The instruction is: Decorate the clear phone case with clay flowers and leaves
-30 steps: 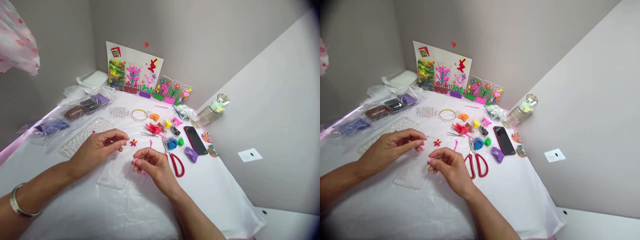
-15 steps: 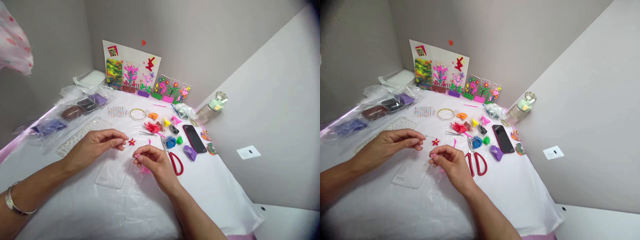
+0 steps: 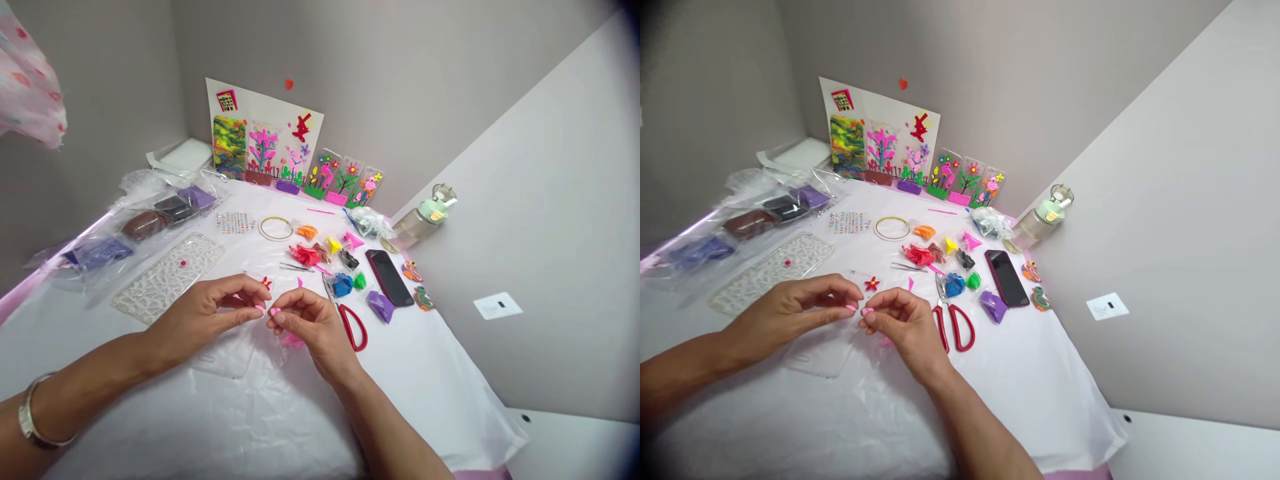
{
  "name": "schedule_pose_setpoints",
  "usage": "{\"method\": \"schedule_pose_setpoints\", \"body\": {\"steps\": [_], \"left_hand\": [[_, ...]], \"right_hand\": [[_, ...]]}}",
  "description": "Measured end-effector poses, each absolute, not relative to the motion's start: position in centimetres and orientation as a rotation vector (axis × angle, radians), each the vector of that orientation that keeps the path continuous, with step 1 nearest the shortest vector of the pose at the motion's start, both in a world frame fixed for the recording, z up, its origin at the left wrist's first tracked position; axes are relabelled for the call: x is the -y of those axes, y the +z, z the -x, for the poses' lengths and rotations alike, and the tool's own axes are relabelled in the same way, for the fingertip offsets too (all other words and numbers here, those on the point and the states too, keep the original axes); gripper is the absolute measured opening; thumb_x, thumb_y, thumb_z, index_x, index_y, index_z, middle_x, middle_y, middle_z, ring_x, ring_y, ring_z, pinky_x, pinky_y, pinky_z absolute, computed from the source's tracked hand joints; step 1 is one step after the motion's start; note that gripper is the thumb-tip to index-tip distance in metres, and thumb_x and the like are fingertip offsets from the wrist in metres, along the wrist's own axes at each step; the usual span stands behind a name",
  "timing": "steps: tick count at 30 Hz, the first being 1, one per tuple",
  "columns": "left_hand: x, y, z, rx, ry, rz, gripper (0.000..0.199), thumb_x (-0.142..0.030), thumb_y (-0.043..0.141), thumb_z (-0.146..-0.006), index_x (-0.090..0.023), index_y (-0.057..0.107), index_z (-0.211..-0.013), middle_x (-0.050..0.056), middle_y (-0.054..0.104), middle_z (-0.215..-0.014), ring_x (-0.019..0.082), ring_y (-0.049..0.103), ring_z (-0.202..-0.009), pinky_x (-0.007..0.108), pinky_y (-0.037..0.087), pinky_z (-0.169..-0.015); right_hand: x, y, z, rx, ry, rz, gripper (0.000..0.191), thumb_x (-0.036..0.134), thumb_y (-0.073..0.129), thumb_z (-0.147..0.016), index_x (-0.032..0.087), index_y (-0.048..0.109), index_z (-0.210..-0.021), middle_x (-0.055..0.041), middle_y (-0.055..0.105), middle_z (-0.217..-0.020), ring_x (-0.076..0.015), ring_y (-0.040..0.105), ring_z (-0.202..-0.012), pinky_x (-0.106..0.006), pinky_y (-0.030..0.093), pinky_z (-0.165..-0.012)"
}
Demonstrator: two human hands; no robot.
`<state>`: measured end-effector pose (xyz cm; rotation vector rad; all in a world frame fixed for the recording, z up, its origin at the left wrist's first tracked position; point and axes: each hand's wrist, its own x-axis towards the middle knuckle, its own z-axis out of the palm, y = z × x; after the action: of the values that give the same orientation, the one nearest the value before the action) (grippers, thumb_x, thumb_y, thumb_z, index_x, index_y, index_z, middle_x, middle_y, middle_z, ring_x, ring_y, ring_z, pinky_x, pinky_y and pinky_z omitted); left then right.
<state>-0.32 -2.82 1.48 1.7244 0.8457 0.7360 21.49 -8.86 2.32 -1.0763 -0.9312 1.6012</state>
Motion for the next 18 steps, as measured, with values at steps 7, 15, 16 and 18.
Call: {"method": "schedule_pose_setpoints", "body": {"steps": [7, 15, 16, 18], "left_hand": [[3.5, 0.3, 0.2, -0.714, 0.875, -1.912, 0.016, -0.036, 0.068, -0.106, -0.027, 0.082, -0.104, 0.001, 0.079, -0.096, 0.018, 0.075, -0.086, 0.026, 0.061, -0.084], [4.0, -0.3, -0.2, -0.725, 0.969, -2.073, 0.017, -0.028, 0.062, -0.105, -0.025, 0.074, -0.093, -0.002, 0.072, -0.087, 0.016, 0.068, -0.077, 0.025, 0.055, -0.076], [3.8, -0.1, -0.2, -0.771, 0.984, -2.047, 0.017, -0.028, 0.063, -0.104, -0.025, 0.073, -0.091, -0.002, 0.073, -0.086, 0.016, 0.068, -0.077, 0.025, 0.056, -0.076], [3.4, 0.3, 0.0, -0.88, 0.993, -1.934, 0.016, -0.033, 0.066, -0.101, -0.025, 0.074, -0.089, -0.002, 0.075, -0.085, 0.016, 0.07, -0.076, 0.025, 0.058, -0.076]], "right_hand": [[8.9, 2.2, -21.3, 0.926, 1.623, 1.066, 0.032, 0.032, 0.106, -0.071, 0.02, 0.081, -0.086, 0.0001, 0.081, -0.079, -0.012, 0.07, -0.071, -0.023, 0.056, -0.072], [9.2, 2.2, -20.6, 1.018, 1.557, 1.114, 0.036, 0.033, 0.107, -0.07, 0.021, 0.076, -0.084, 0.0037, 0.074, -0.075, -0.0105, 0.063, -0.068, -0.023, 0.05, -0.067], [9.4, 2.3, -20.5, 1.039, 1.584, 1.107, 0.036, 0.032, 0.107, -0.071, 0.02, 0.076, -0.084, 0.0036, 0.074, -0.075, -0.0105, 0.063, -0.068, -0.023, 0.05, -0.067], [9.6, 2.5, -20.5, 1.067, 1.683, 1.074, 0.035, 0.034, 0.106, -0.073, 0.02, 0.076, -0.085, 0.0025, 0.075, -0.076, -0.0112, 0.065, -0.069, -0.024, 0.051, -0.068]]}}
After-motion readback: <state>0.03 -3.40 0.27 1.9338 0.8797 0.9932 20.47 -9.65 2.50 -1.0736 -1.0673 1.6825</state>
